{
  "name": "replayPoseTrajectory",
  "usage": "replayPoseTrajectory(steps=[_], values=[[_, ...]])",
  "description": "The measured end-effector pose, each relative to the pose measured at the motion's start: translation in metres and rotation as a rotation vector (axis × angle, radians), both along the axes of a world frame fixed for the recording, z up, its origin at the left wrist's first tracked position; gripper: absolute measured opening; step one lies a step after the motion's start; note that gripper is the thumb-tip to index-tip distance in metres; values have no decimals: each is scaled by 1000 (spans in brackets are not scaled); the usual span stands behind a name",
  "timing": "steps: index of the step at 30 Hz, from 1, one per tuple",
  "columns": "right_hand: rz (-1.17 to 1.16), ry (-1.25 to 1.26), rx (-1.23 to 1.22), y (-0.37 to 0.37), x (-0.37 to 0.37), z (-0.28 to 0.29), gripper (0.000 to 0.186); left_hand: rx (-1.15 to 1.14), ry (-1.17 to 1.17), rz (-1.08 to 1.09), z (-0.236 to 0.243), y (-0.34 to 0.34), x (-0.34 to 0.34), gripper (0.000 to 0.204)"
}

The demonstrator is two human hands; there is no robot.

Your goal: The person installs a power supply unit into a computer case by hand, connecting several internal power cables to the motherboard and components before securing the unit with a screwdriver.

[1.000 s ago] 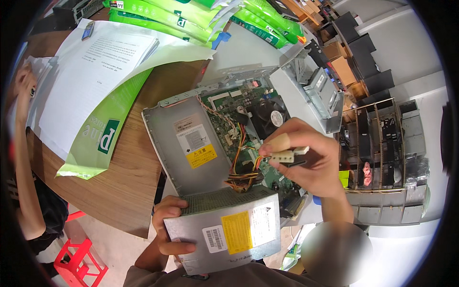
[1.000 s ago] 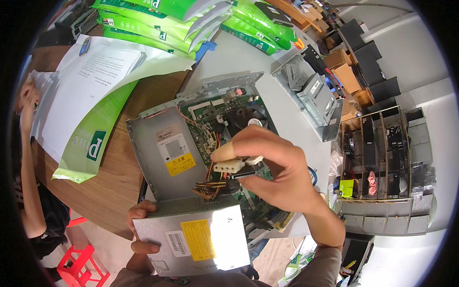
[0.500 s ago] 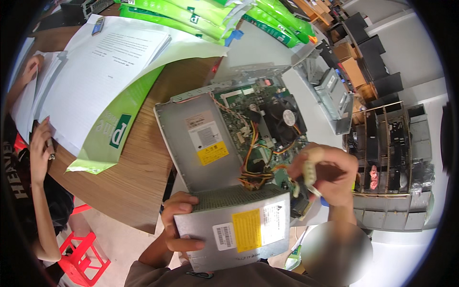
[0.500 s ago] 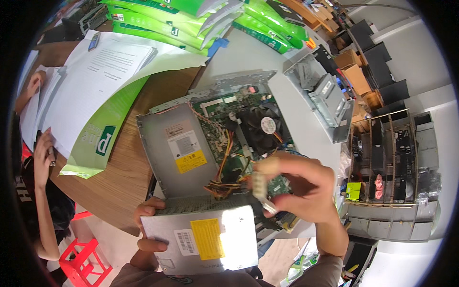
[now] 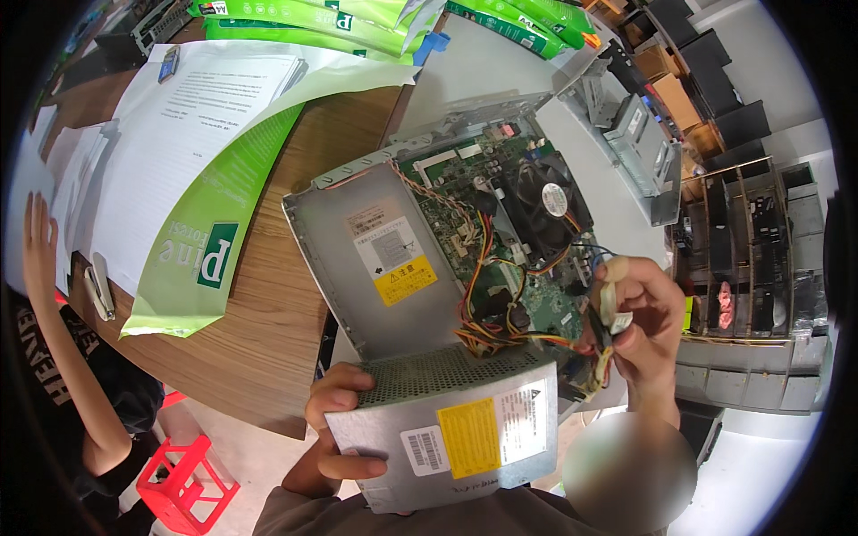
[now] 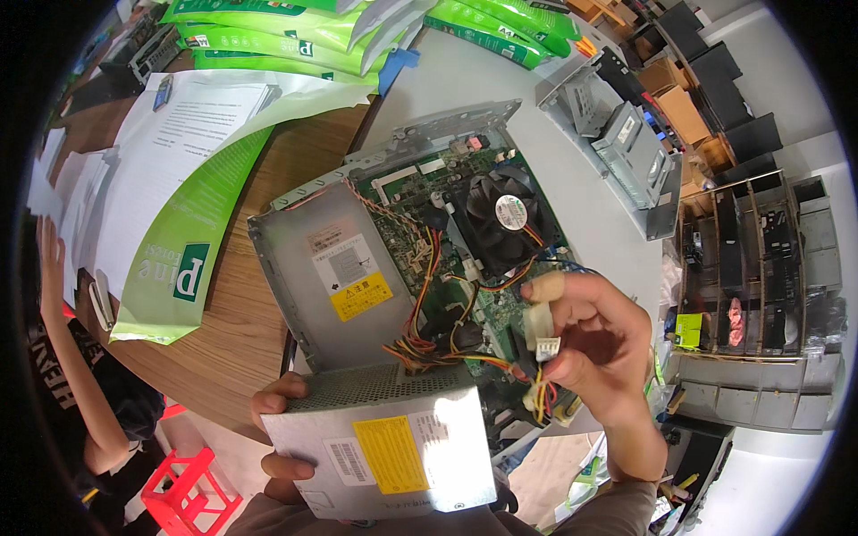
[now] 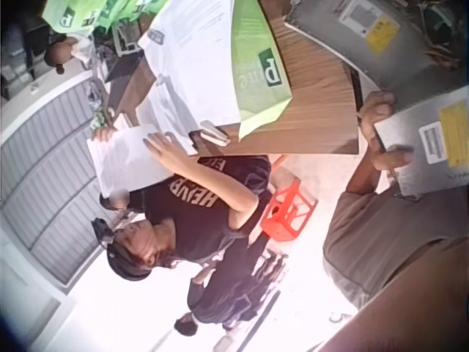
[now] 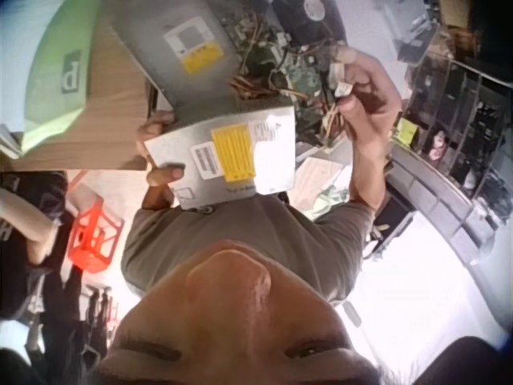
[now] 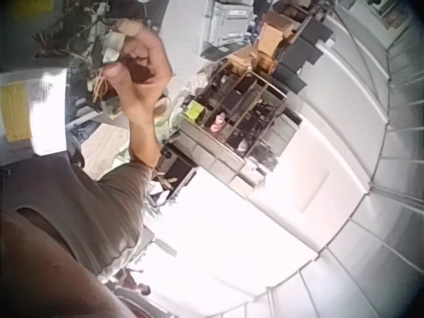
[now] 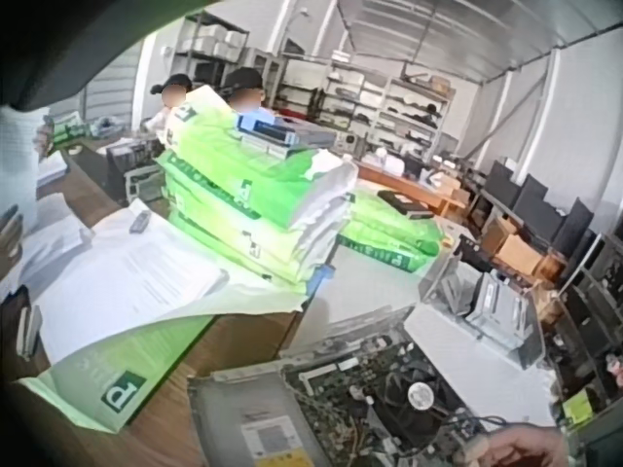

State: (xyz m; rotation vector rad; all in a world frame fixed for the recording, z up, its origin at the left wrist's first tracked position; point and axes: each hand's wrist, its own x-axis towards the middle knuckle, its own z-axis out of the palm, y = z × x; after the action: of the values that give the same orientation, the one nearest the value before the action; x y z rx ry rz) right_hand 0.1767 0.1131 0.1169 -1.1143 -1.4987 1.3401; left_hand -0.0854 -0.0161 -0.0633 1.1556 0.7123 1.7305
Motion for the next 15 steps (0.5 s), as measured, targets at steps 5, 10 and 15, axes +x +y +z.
replayPoseTrajectory(steps=[5, 10, 15], values=[[-12, -52, 0, -21, 7, 3, 60, 124, 123, 147, 12, 7, 9, 53], [25, -95, 227, -31, 11, -8, 52, 162, 119, 225, 14, 14, 9, 45], [49, -171, 388, -27, 17, -29, 47, 356, 75, 72, 13, 24, -3, 88]])
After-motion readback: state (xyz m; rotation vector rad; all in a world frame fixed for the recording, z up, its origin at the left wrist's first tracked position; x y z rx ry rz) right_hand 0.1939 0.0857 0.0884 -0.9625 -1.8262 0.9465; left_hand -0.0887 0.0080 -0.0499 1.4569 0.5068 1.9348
